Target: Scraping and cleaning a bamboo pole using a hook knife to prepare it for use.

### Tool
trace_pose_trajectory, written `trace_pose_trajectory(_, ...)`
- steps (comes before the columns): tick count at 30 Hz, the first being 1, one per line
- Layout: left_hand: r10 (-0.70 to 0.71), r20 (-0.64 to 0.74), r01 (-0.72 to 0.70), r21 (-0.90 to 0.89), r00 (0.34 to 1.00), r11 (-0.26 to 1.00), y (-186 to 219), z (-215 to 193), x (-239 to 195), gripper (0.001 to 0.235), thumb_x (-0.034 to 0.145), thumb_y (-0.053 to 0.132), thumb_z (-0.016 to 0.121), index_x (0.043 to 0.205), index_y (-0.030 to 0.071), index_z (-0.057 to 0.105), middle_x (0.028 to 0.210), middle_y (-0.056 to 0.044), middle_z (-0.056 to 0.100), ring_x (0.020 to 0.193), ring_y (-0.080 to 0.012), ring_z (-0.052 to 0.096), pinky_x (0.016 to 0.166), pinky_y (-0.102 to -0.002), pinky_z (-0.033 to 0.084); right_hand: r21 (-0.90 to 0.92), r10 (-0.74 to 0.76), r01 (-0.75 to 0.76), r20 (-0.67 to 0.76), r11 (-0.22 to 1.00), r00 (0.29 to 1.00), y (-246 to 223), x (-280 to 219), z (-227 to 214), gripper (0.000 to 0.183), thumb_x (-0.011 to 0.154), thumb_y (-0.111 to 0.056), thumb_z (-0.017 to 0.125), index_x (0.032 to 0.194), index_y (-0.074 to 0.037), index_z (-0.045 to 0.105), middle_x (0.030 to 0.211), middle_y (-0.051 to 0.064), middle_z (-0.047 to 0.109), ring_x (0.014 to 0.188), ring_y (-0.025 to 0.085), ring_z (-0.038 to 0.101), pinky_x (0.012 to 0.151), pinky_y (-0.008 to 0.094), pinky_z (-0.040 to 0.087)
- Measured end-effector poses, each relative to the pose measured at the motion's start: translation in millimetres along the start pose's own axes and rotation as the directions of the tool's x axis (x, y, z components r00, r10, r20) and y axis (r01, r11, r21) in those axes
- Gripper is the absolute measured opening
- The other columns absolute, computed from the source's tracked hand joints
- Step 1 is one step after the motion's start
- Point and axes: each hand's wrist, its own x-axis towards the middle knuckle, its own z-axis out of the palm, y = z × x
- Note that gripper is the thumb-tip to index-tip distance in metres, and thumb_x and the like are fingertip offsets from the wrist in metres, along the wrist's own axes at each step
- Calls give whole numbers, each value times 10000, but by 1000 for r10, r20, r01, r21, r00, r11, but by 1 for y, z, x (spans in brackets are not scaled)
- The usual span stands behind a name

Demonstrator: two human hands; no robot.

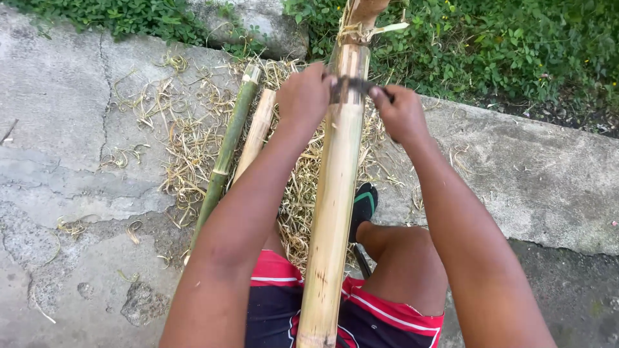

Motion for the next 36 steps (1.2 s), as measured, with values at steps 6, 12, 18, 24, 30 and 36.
trace_pose_trajectory(6,105,-227,-87,91,968,992,0,25,70,245,908,406,678,942,170,735,781,-94,730,729,-321,709,626,-479,534,64,-67,80,-184,995,981,-10,47,-1,377,1033,-364,663,878,-23,698,606,55,591,529,142,461,485,382,346)
trace_pose_trajectory(12,-68,25,67,57,997,996,3,24,79,297,1019,459,594,1022,187,713,814,-58,752,753,-299,751,673,-472,580,33,-81,88,-179,996,980,-5,57,-3,403,1047,-386,665,890,-16,690,608,68,583,545,149,477,513,386,371)
trace_pose_trajectory(18,49,-181,-30,106,982,994,4,20,80,274,869,455,735,866,183,767,765,-64,757,698,-240,741,614,-427,564,33,-24,28,-121,999,992,-5,57,-2,408,1049,-413,637,899,-40,706,630,45,611,547,146,497,510,398,385)
trace_pose_trajectory(24,82,-174,-55,157,981,986,0,19,60,276,874,440,735,862,166,764,689,-73,721,623,-228,712,555,-420,544,49,92,-90,-40,995,995,-2,35,3,402,1047,-435,621,917,-66,714,642,27,630,527,142,489,486,381,386)
trace_pose_trajectory(30,78,-70,-70,110,994,991,-10,24,38,284,945,421,697,862,153,742,657,-37,694,548,-207,643,473,-410,442,-4,126,-126,-26,992,992,-16,3,-1,381,1045,-423,601,933,-82,727,625,24,610,494,142,463,448,385,349)
trace_pose_trajectory(36,138,-136,-112,181,981,977,-9,23,42,312,869,460,734,802,156,751,606,-15,614,497,-121,487,422,-330,357,31,100,-100,-16,994,995,-17,4,-1,398,1044,-415,602,908,-57,710,610,36,601,488,129,479,454,377,370)
